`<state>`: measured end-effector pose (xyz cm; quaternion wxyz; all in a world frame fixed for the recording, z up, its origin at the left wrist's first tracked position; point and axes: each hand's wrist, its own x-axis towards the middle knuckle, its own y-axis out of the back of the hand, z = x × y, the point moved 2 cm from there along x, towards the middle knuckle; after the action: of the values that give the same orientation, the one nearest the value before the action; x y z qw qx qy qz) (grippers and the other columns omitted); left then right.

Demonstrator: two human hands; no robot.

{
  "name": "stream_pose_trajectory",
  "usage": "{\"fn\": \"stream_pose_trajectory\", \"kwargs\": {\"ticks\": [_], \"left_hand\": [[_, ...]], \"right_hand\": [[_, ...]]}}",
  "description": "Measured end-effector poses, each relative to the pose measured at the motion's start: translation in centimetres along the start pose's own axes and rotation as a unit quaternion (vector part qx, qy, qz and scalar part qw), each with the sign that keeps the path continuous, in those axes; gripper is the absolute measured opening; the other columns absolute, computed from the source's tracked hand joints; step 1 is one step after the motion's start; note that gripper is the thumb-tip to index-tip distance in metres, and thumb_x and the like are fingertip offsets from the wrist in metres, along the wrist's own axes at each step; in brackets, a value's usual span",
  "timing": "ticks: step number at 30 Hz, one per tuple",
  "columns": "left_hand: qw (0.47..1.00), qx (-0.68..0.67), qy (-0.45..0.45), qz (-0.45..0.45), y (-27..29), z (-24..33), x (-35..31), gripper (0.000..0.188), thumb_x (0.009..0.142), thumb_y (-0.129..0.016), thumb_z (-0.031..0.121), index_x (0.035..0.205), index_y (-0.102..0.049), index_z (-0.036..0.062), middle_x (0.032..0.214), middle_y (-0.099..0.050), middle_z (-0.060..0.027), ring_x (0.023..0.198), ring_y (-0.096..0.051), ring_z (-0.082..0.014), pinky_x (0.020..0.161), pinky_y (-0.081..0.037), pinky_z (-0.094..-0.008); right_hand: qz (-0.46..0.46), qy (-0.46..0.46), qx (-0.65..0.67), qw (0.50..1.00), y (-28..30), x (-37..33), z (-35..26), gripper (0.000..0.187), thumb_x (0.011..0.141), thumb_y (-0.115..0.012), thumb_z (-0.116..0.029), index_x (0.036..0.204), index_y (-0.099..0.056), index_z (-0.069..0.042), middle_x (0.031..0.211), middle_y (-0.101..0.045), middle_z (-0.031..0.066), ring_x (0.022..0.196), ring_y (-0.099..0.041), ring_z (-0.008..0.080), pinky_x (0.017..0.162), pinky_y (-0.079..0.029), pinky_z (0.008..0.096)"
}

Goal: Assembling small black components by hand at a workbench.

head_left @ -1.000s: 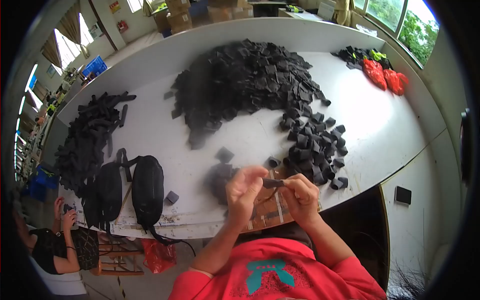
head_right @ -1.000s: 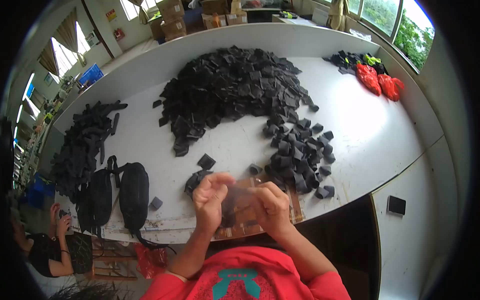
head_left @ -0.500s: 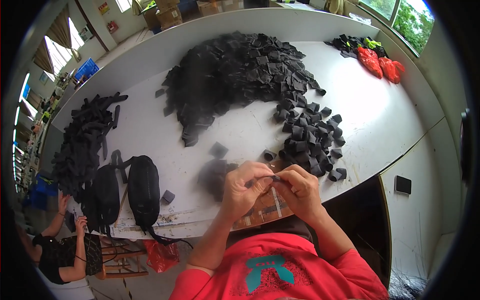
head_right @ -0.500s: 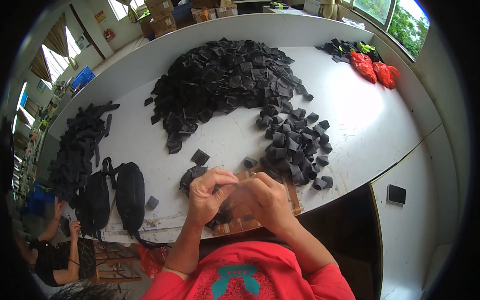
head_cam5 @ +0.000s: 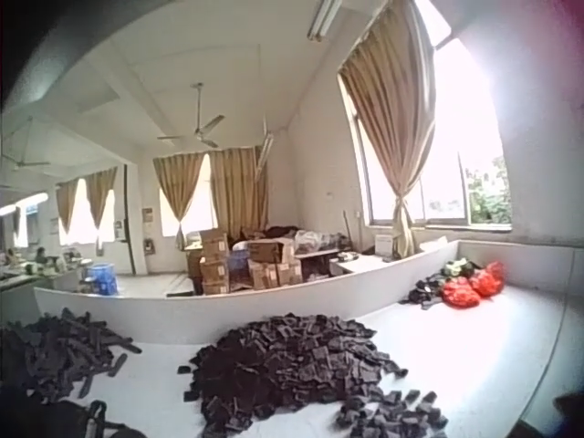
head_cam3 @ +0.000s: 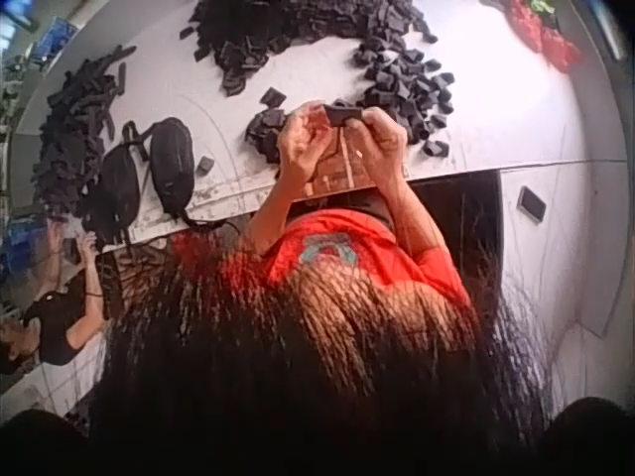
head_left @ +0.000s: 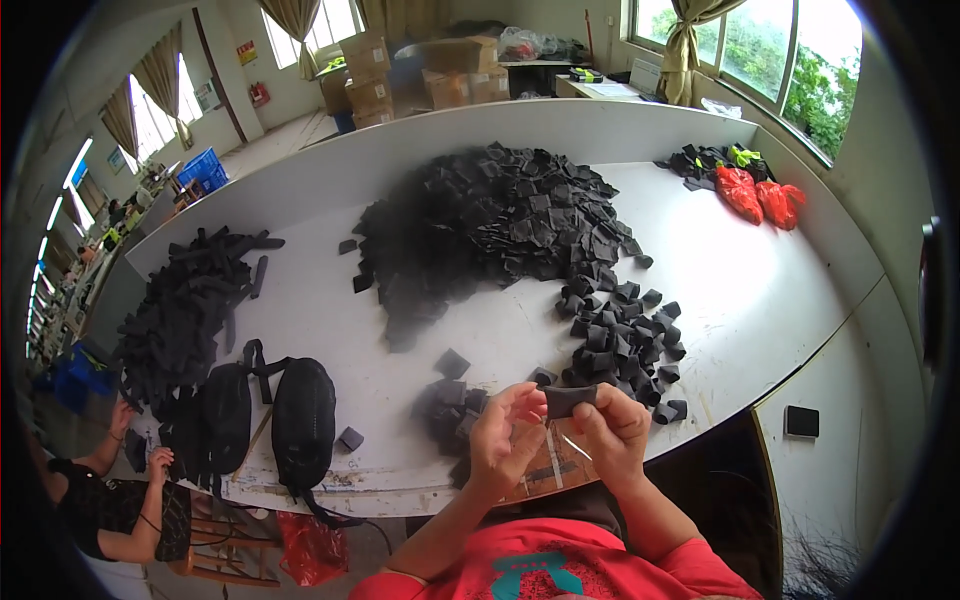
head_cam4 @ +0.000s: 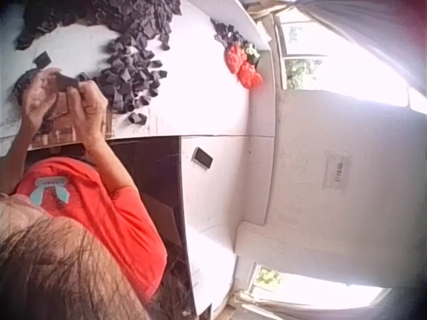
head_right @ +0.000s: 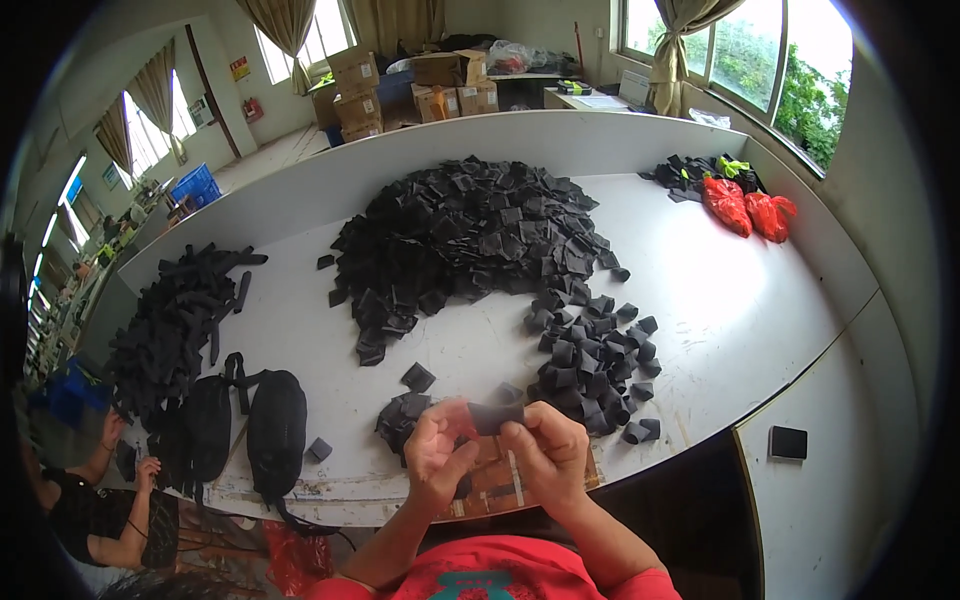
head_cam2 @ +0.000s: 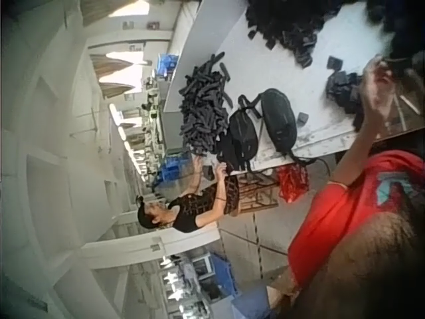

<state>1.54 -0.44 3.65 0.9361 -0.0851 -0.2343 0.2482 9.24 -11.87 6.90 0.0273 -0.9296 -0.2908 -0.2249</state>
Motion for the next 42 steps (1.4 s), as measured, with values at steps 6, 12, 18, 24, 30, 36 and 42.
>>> {"fn": "stream_pose_trajectory", "kwargs": {"ticks": [6,12,18,24,30,36,42], "left_hand": [[0.998,0.033,-0.049,-0.002,-0.7,1.7,-0.3,0.021,0.079,-0.059,-0.001,0.099,-0.053,-0.0024,0.097,-0.056,-0.0101,0.083,-0.054,-0.0106,0.074,-0.043,-0.0227],[0.995,0.032,-0.032,0.093,0.1,2.0,-1.2,0.011,0.079,-0.060,0.000,0.088,-0.056,-0.0024,0.084,-0.059,-0.0066,0.071,-0.054,-0.0075,0.064,-0.044,-0.0203],[0.986,0.139,0.086,0.020,0.2,4.0,-1.2,0.007,0.077,-0.061,-0.001,0.081,-0.055,-0.0013,0.075,-0.059,-0.0038,0.067,-0.056,-0.0066,0.061,-0.045,-0.0192],[0.989,0.028,0.144,-0.005,0.5,3.4,-1.8,0.006,0.077,-0.060,-0.001,0.079,-0.054,-0.0004,0.069,-0.058,-0.0029,0.063,-0.054,-0.0057,0.056,-0.044,-0.0194],[0.970,0.238,0.041,0.016,-0.3,2.9,-2.1,0.008,0.074,-0.059,0.000,0.080,-0.054,0.0009,0.062,-0.059,-0.0057,0.055,-0.058,-0.0100,0.050,-0.046,-0.0222],[0.952,0.258,-0.165,0.031,0.0,6.0,-2.1,0.016,0.070,-0.057,-0.006,0.083,-0.053,0.0015,0.062,-0.057,-0.0087,0.047,-0.054,-0.0161,0.043,-0.042,-0.0243],[0.714,0.451,-0.473,0.251,3.1,13.0,-9.0,0.045,0.084,-0.049,0.021,0.126,-0.037,0.0114,0.114,-0.044,-0.0084,0.098,-0.043,-0.0223,0.075,-0.041,-0.0362]], "right_hand": [[0.028,-0.224,0.331,0.916,-1.5,-1.1,0.1,0.016,0.087,-0.053,-0.013,0.076,-0.056,-0.002,0.065,-0.057,0.0014,0.055,-0.050,0.0058,0.050,-0.040,0.0180],[-0.068,-0.207,0.077,0.973,-1.6,-1.8,-0.8,0.019,0.081,-0.061,-0.017,0.073,-0.056,-0.001,0.063,-0.056,0.0012,0.052,-0.052,0.0095,0.045,-0.041,0.0230],[-0.006,0.118,-0.185,0.976,-1.2,-1.7,-3.5,0.016,0.069,-0.070,-0.009,0.079,-0.061,-0.003,0.069,-0.056,0.0079,0.055,-0.057,0.0180,0.048,-0.044,0.0247],[-0.079,0.058,-0.083,0.992,-1.1,-1.9,-2.5,0.020,0.071,-0.068,-0.004,0.089,-0.060,-0.002,0.079,-0.057,0.0100,0.062,-0.059,0.0181,0.051,-0.046,0.0257],[-0.061,0.301,-0.334,0.891,-1.7,-2.6,-1.5,0.028,0.060,-0.065,0.003,0.087,-0.057,0.000,0.075,-0.052,0.0095,0.055,-0.051,0.0227,0.046,-0.042,0.0297],[-0.004,0.291,-0.336,0.896,1.5,-2.9,-1.6,0.021,0.064,-0.060,0.004,0.084,-0.057,0.002,0.074,-0.053,0.0105,0.054,-0.051,0.0224,0.047,-0.042,0.0276],[0.182,0.161,-0.385,0.891,7.4,1.8,3.0,0.006,0.074,-0.056,0.005,0.078,-0.056,0.001,0.069,-0.053,0.0090,0.052,-0.048,0.0150,0.048,-0.038,0.0251]]}}
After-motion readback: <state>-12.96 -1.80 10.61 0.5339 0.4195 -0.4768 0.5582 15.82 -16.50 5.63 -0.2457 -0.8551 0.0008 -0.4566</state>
